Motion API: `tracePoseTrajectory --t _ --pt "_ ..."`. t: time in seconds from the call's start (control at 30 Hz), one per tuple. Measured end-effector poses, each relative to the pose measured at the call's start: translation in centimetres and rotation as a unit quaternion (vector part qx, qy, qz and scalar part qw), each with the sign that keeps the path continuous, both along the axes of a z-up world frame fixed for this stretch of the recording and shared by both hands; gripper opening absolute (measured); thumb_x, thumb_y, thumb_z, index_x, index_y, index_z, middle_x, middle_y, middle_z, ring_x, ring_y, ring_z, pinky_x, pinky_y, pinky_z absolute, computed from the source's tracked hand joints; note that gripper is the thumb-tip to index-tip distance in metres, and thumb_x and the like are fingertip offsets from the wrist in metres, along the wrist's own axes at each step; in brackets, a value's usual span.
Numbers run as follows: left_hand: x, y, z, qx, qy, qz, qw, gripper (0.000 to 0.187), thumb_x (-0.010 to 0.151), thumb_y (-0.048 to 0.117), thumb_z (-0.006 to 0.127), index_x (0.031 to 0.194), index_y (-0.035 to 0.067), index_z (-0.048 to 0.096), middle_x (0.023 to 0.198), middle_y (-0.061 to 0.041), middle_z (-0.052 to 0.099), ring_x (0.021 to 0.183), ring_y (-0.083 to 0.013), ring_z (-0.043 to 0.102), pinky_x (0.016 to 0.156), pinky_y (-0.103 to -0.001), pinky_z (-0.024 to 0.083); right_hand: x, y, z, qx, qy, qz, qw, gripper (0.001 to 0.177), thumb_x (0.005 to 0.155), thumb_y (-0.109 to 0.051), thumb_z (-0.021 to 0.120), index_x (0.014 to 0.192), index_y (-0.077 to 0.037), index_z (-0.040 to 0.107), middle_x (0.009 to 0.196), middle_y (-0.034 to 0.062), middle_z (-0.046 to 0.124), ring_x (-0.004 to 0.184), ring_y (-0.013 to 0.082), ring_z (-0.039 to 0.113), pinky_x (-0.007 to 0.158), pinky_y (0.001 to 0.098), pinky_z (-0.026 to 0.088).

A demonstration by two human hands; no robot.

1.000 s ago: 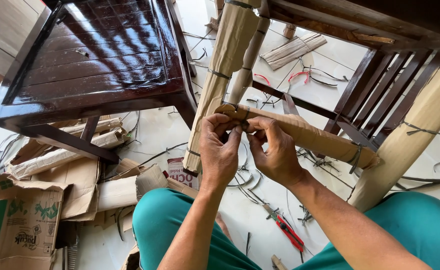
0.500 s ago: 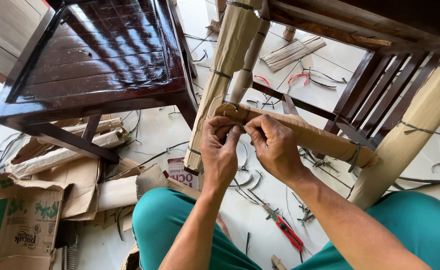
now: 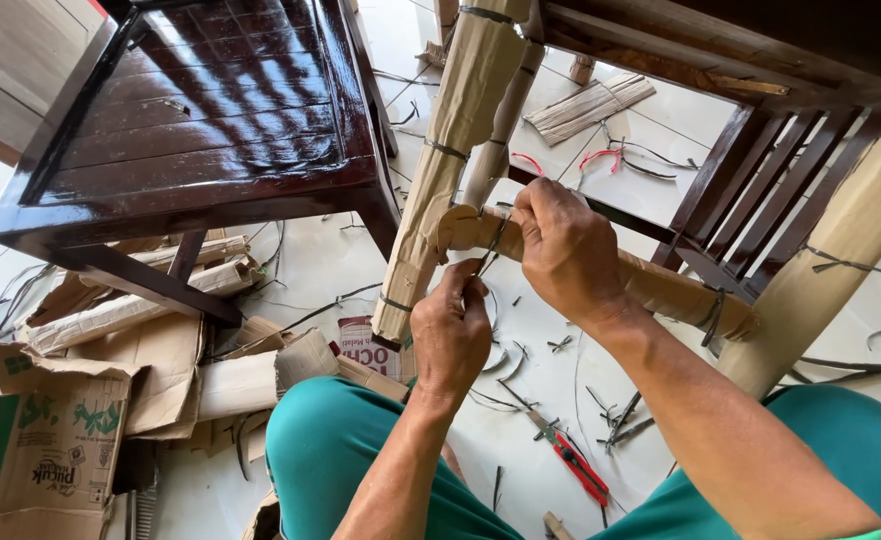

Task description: Wrapping a wooden chair crossbar with protective cardboard and securing it with ties.

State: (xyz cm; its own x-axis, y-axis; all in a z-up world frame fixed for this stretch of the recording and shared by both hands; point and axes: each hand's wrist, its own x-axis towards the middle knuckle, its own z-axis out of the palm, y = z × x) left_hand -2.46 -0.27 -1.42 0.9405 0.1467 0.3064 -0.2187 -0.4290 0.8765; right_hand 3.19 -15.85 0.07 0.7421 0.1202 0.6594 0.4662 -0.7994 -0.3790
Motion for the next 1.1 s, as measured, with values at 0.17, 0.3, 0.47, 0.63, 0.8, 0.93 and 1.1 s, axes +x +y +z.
tracePoseTrajectory --t 0.17,0.3,0.47,0.63,0.8,0.93,1.1 --pt "0.3 -0.1 -0.7 -0.051 0.048 -0.012 0.997 0.026 0.096 0.027 0.067 0.115 0.012 0.075 0.069 -0.012 0.072 0.067 -0.0261 0.068 0.063 -0.042 0.055 -0.7 -0.1 0.9 0.064 0.070 0.037 0.995 0.010 0.107 -0.019 0.062 0.104 -0.011 0.066 0.086 0.0137 0.069 0.085 0.0335 0.074 0.071 0.0435 0.062" --pt "1.0 -0.7 -0.9 -0.158 0.078 -0.025 0.984 0.030 0.101 0.038 0.065 0.107 0.012 0.078 0.060 -0.005 0.063 0.062 -0.0136 0.059 0.059 -0.032 0.052 -0.9 -0.2 2.5 0.091 0.133 0.077 0.984 0.016 0.101 -0.020 0.072 0.109 -0.006 0.072 0.088 0.0159 0.070 0.084 0.0307 0.074 0.068 0.0398 0.063" --pt "1.3 -0.8 -1.0 -0.138 -0.003 -0.017 0.990 0.020 0.101 0.027 0.067 0.095 0.011 0.076 0.069 -0.007 0.065 0.061 -0.0145 0.058 0.053 -0.029 0.047 -0.5 -0.8 1.5 0.057 0.100 0.086 0.990 0.009 0.096 -0.016 0.075 0.100 -0.008 0.072 0.086 0.0123 0.069 0.085 0.0317 0.073 0.069 0.0416 0.063" --pt "0.9 -1.3 0.6 -0.133 -0.123 -0.019 0.983 0.014 0.099 0.018 0.070 0.090 0.006 0.070 0.093 -0.013 0.067 0.063 -0.0175 0.057 0.053 -0.030 0.045 -0.7 -0.8 1.3 -0.026 0.060 0.087 0.994 0.015 0.103 -0.020 0.067 0.091 -0.012 0.063 0.081 0.0092 0.063 0.080 0.0289 0.072 0.067 0.0401 0.063" --pt "1.5 -1.5 0.0 -0.397 -0.048 -0.148 0.904 0.024 0.109 0.023 0.054 0.091 0.009 0.061 0.102 -0.012 0.073 0.059 -0.0098 0.055 0.054 -0.024 0.045 -0.4 -0.9 1.6 -0.148 0.046 0.057 0.986 0.016 0.104 -0.022 0.060 0.091 -0.016 0.053 0.078 0.0058 0.055 0.073 0.0278 0.070 0.063 0.0414 0.061" --pt "2.5 -1.2 -1.6 -0.488 -0.015 -0.138 0.862 0.025 0.112 0.022 0.047 0.092 0.009 0.055 0.084 -0.009 0.065 0.054 -0.0085 0.050 0.049 -0.019 0.041 0.4 -0.8 1.6 -0.179 0.051 0.045 0.981 0.019 0.110 -0.025 0.055 0.095 -0.014 0.055 0.080 0.0066 0.058 0.071 0.0275 0.072 0.061 0.0406 0.062" --pt "2.3 -1.3 -1.6 -0.363 -0.009 -0.130 0.922 0.029 0.111 0.020 0.049 0.086 0.009 0.059 0.074 -0.004 0.058 0.055 -0.0067 0.046 0.049 -0.019 0.040 1.6 -0.8 0.0 -0.235 -0.027 0.011 0.972 0.016 0.108 -0.026 0.061 0.096 -0.016 0.055 0.083 0.0045 0.060 0.070 0.0234 0.072 0.059 0.0359 0.063"
